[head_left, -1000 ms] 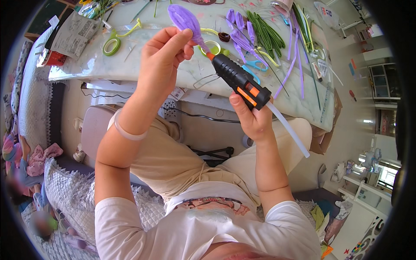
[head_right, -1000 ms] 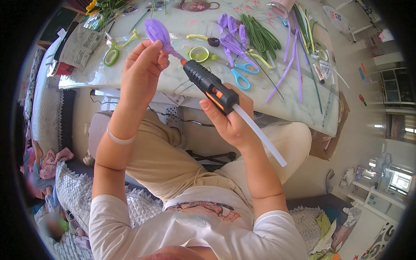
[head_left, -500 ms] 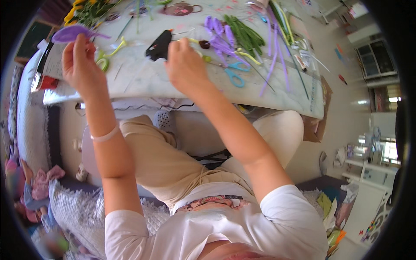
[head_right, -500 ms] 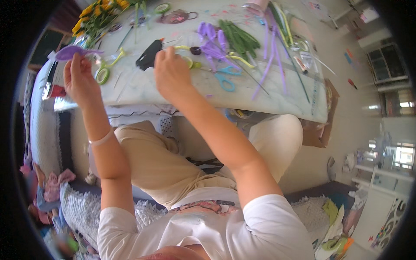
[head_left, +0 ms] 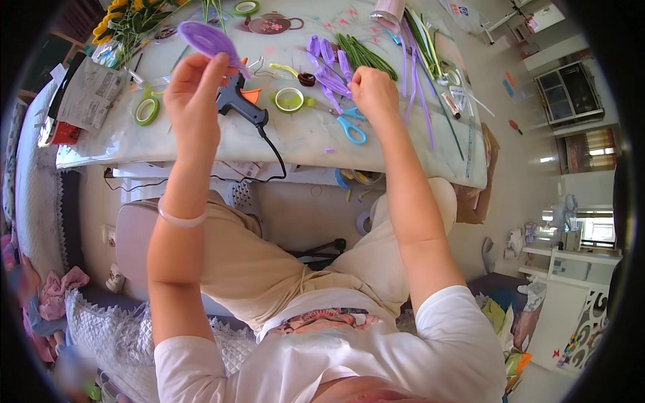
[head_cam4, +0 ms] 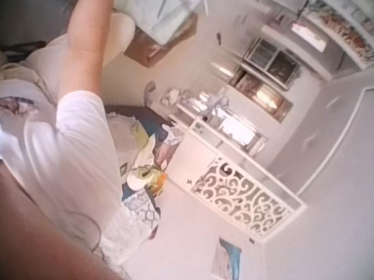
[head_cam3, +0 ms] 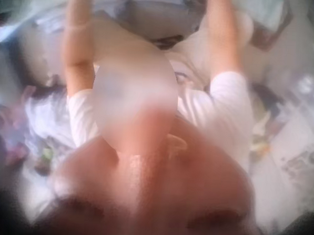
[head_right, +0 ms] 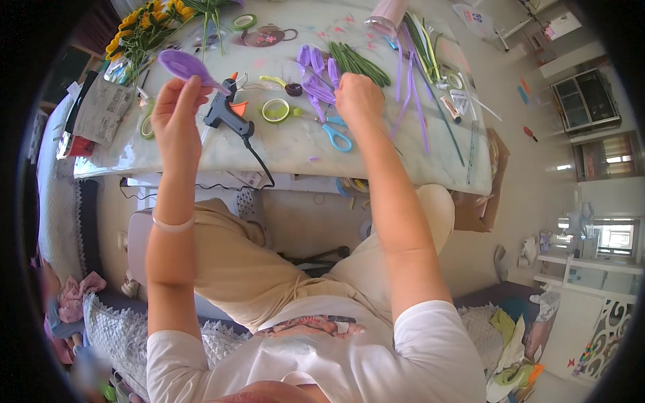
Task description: The person assembles artificial flowers using pipe cleaners, a hot glue gun, and wire stems. They wrap green tape around a stem, attach purple pipe cleaner petals to a wire, and secure the components with hot glue.
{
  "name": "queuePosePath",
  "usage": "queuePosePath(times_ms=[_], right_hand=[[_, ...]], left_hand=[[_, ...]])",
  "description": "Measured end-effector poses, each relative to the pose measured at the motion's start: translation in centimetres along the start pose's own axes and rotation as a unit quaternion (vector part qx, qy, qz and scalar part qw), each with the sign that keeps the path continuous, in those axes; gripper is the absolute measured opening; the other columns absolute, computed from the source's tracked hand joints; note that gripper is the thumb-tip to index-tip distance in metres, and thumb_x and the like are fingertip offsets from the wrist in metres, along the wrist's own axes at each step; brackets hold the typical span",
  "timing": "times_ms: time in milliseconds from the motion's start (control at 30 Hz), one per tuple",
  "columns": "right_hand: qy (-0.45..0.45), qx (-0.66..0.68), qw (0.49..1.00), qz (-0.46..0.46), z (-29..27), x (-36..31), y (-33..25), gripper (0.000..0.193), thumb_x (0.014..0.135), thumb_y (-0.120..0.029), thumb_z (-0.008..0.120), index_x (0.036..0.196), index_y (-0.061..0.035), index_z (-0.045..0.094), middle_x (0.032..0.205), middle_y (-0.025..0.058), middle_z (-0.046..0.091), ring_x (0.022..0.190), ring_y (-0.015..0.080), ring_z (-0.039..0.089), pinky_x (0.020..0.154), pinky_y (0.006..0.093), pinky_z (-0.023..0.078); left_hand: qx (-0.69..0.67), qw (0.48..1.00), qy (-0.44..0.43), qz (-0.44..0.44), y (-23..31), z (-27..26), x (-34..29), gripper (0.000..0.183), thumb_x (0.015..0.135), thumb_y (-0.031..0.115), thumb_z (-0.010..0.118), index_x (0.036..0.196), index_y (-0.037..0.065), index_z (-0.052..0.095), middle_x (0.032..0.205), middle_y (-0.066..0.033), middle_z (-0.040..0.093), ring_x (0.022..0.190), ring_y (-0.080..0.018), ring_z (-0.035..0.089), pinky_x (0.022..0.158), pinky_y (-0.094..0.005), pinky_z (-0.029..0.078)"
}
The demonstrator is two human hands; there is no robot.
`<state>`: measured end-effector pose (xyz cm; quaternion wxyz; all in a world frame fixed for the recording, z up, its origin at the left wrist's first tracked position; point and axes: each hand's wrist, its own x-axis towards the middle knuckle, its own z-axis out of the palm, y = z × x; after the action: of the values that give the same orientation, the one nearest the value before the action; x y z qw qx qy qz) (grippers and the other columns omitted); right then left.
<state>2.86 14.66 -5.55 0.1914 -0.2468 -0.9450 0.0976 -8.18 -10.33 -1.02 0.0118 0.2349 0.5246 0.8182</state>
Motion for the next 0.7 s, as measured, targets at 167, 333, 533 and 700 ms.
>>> queuePosePath(times_ms=[167, 333, 533, 700], right_hand=[[-0.025, 0.013, 1.0, 0.014, 0.1, 0.5, 0.6, 0.008, 0.075, -0.016, 0.065, 0.076, -0.0085, 0.062, 0.075, 0.0128, 0.063, 0.073, 0.0324, 0.061, 0.064, 0.042, 0.048], [0.154, 0.2, 0.965, -0.072, -4.2, -1.0, -1.5, 0.008, 0.081, -0.012, 0.06, 0.082, -0.0047, 0.059, 0.065, 0.0081, 0.058, 0.056, 0.0214, 0.055, 0.052, 0.0338, 0.043], [0.089, 0.382, 0.913, -0.11, -5.8, -5.9, -6.3, 0.009, 0.086, -0.011, 0.059, 0.086, -0.0015, 0.06, 0.061, 0.0035, 0.053, 0.049, 0.0088, 0.042, 0.046, 0.0238, 0.034], [0.037, 0.401, 0.908, -0.113, -5.0, -6.1, -5.6, 0.013, 0.086, -0.012, 0.059, 0.088, 0.0005, 0.063, 0.063, 0.0044, 0.056, 0.05, 0.0096, 0.043, 0.047, 0.0233, 0.034]], left_hand=[[-0.014, 1.0, 0.009, -0.023, 0.0, 1.8, 0.2, 0.009, 0.082, 0.01, 0.065, 0.086, 0.003, 0.06, 0.079, -0.0029, 0.064, 0.073, -0.0107, 0.063, 0.064, -0.02, 0.043], [-0.024, 0.999, 0.012, -0.031, 0.0, 2.1, 0.4, 0.009, 0.083, 0.011, 0.064, 0.085, 0.003, 0.06, 0.079, -0.0028, 0.064, 0.075, -0.0117, 0.064, 0.064, -0.0199, 0.043], [-0.05, 0.997, -0.003, -0.052, 1.0, 2.7, 0.5, 0.009, 0.086, 0.013, 0.06, 0.086, 0.004, 0.058, 0.08, -0.0034, 0.065, 0.077, -0.0133, 0.066, 0.065, -0.0193, 0.044], [-0.056, 0.996, -0.019, -0.065, 1.5, 3.2, 0.5, 0.011, 0.086, 0.013, 0.059, 0.087, 0.003, 0.057, 0.08, -0.0059, 0.065, 0.075, -0.0153, 0.066, 0.063, -0.0217, 0.048]])
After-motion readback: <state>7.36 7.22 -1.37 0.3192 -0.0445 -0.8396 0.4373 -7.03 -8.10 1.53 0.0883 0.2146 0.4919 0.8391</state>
